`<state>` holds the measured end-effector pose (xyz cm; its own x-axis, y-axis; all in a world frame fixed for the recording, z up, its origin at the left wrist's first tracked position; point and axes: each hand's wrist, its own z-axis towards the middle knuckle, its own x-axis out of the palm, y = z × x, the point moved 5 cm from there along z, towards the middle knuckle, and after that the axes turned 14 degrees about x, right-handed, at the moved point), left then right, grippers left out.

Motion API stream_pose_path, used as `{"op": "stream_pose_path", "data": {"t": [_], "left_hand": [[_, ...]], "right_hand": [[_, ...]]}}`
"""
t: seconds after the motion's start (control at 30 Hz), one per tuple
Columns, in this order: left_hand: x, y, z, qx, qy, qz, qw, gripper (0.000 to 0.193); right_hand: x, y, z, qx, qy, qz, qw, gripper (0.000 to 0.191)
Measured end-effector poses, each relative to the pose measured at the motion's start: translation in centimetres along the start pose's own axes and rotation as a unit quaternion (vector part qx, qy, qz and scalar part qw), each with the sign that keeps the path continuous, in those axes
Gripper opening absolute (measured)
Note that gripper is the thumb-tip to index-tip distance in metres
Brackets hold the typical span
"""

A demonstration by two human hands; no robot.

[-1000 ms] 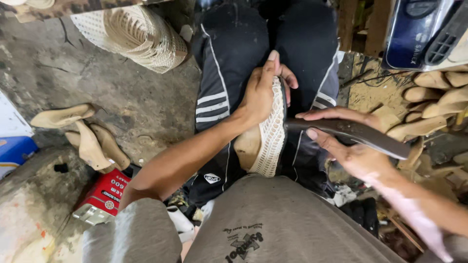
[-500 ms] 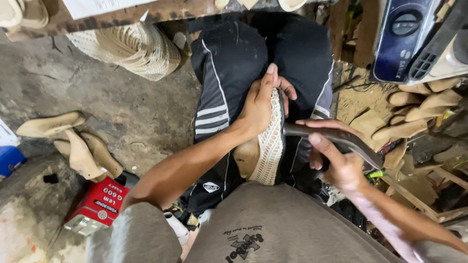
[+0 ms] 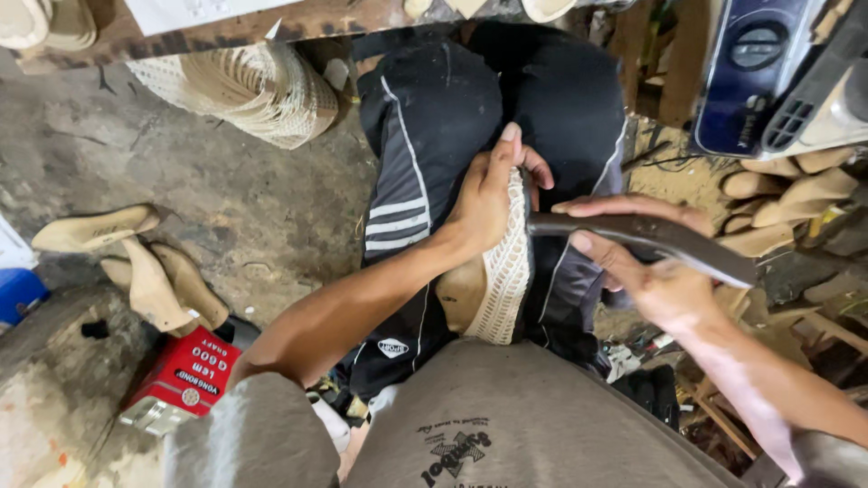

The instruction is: The person sits on the workshop floor with a shoe upper on their lap and uses a curved metal lasting tool to press and shape the upper edge against the sole. They fit a black rubber sole onto the shoe, press the edges, and hammer the sole to secure it, then continue trimming and pressing the upper around the other shoe.

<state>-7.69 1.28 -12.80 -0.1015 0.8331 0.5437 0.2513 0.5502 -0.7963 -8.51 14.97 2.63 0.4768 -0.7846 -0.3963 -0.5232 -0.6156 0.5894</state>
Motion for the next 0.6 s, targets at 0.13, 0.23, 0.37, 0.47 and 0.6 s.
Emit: {"op": "stream_pose_path", "data": {"t": [0.13,0.23,0.37,0.47,0.6], "left_hand": [[-0.1,0.2,0.2,-0.011,-0.011,-0.004,1.0,0.078],[-0.3,0.0,0.4,-0.006,-0.017,0.009,1.0,0.078],[-0.5,-0.1,0.4,0.02,-0.011,0.037,0.999,0.078],[-0.6,0.7,0.0,0.022,-0.029,0.016,0.999,0.077],[-0.1,2.5,-1.0,0.01,-0.013,-0.072,0.997,0.072]], "right_hand": [[1.1,-1.0,0.0,0.119,0.007,0.347,0.93,0.024],[0.6,1.0,0.5,0.012,-0.018,0.078,0.997,0.026],[0.0,2.6,0.9,-0.054,0.004,-0.009,0.998,0.026],[0.5,2.6,1.0,0.037,0.003,0.067,0.997,0.027],[0.8,6.0,0.9,-0.151,0.043,-0.204,0.966,0.023]]}}
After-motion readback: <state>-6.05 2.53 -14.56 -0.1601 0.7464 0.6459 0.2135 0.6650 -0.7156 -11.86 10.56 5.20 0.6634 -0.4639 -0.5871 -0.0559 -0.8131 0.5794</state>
